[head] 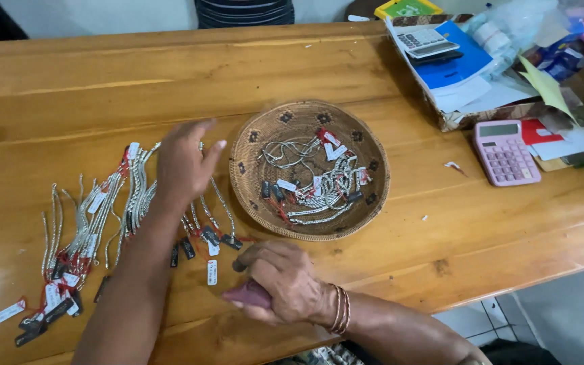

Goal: Polishing individual silver chains with a small cloth and organizing them on a workbench.

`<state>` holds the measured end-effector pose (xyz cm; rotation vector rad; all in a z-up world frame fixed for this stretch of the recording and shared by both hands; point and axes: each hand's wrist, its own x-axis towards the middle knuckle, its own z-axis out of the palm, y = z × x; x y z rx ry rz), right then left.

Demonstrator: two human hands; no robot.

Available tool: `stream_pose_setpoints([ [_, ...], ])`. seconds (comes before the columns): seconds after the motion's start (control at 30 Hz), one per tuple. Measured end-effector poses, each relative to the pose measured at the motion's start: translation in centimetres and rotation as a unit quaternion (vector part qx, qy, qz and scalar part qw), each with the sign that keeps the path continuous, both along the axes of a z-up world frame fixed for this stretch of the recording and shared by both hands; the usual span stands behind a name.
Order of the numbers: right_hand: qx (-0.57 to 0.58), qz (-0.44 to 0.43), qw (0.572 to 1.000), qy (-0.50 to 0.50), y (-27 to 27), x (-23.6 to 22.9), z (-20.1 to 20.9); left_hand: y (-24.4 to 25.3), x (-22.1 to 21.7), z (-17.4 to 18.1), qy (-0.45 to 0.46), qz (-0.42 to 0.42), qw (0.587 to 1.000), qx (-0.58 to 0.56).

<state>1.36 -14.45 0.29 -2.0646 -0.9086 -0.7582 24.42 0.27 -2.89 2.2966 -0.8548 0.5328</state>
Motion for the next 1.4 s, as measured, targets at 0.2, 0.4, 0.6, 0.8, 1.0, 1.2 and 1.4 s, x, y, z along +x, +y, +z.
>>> stream_pose_setpoints([
  [0.2,0.176,-0.258,0.924,0.220,-7.6,2.0,3.6,-8.2,-9.3,4.6,0.212,-0.162,0.943,0.198],
  [0.4,0.052,-0.388,0.899,0.196,-15.0,4.9,1.6,-12.1,-7.8,-6.0,0.235,-0.121,0.903,0.340],
  [0.6,-0.091,-0.249,0.935,0.236,-15.5,5.2,-0.1,-11.9,-8.9,-2.4,0.318,-0.118,0.899,0.278],
  [0.8,-0.134,-0.187,0.937,0.264,-15.8,5.1,0.7,-10.3,-10.5,6.2,0.258,-0.241,0.925,0.139],
  [1.0,0.028,-0.170,0.966,0.191,-16.5,5.0,0.4,-10.1,-10.7,7.9,0.177,-0.263,0.938,-0.142],
  [1.2,0.185,-0.127,0.962,0.156,-16.6,5.0,-1.7,-9.1,-10.7,7.6,0.273,-0.295,0.853,-0.334],
  [1.4,0.286,-0.033,0.933,0.214,-13.2,3.4,0.0,-7.1,-11.6,8.9,0.328,-0.361,0.806,-0.334],
])
